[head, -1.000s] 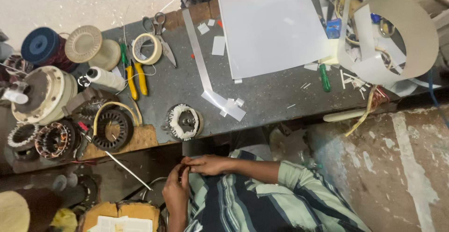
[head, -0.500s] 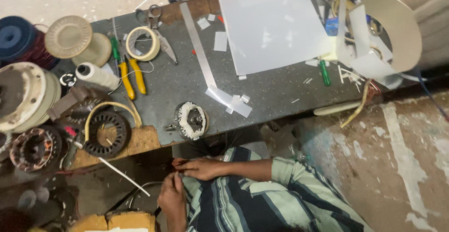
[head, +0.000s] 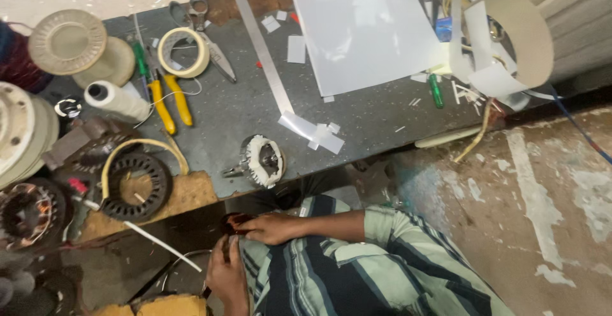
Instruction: The person applies strips of white tape to the slots of a motor stator, pressing them down to secure the copper windings. The person then picks up a metal shaft and inserts it into the center of the stator.
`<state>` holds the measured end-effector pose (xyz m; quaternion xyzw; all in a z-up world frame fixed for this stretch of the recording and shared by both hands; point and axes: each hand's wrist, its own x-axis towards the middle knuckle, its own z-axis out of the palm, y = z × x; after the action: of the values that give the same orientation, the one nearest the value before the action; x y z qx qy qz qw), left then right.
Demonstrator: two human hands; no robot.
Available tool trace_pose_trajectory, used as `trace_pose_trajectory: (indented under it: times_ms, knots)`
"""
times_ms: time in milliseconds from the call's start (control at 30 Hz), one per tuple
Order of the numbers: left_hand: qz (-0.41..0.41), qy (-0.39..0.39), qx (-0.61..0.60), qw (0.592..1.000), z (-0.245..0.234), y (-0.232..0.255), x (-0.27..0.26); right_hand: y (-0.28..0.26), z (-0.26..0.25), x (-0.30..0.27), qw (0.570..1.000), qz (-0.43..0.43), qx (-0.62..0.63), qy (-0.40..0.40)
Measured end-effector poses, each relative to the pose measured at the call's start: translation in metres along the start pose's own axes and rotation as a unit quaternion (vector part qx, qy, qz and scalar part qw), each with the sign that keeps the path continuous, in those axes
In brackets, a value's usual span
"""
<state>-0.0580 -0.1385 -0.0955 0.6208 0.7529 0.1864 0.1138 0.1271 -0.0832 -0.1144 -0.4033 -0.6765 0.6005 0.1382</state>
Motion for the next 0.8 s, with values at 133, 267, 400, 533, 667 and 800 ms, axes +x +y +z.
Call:
trace_pose_trajectory:
  times_ms: [133,267,400,533,667,800]
  knots:
    - [0.014,-0.043,-0.031,0.999,0.015,0.001,-0.005,0.007,-0.001,0.0,1.0,-0.021,-0.01,0.003]
    - [-0.073,-0.09,-0.14,0.983,0.042,-0.017,-0.005,0.017,-0.001,0.0,0.999,-0.034,-0.001,0.003]
    - [-0.162,-0.091,-0.235,0.954,0.061,-0.032,-0.009,0.019,0.001,-0.002,0.999,-0.028,0.016,-0.007]
    - [-0.096,-0.057,-0.222,0.969,0.064,-0.032,0.002,0.014,-0.004,-0.002,1.0,0.003,0.016,0.001]
    - [0.005,0.017,-0.125,0.992,0.055,-0.016,-0.009,0.007,-0.009,-0.009,0.999,-0.039,-0.002,0.024]
    - [0.027,-0.029,-0.092,0.995,0.04,-0.022,-0.004,0.003,-0.008,-0.003,0.999,0.042,0.014,0.015]
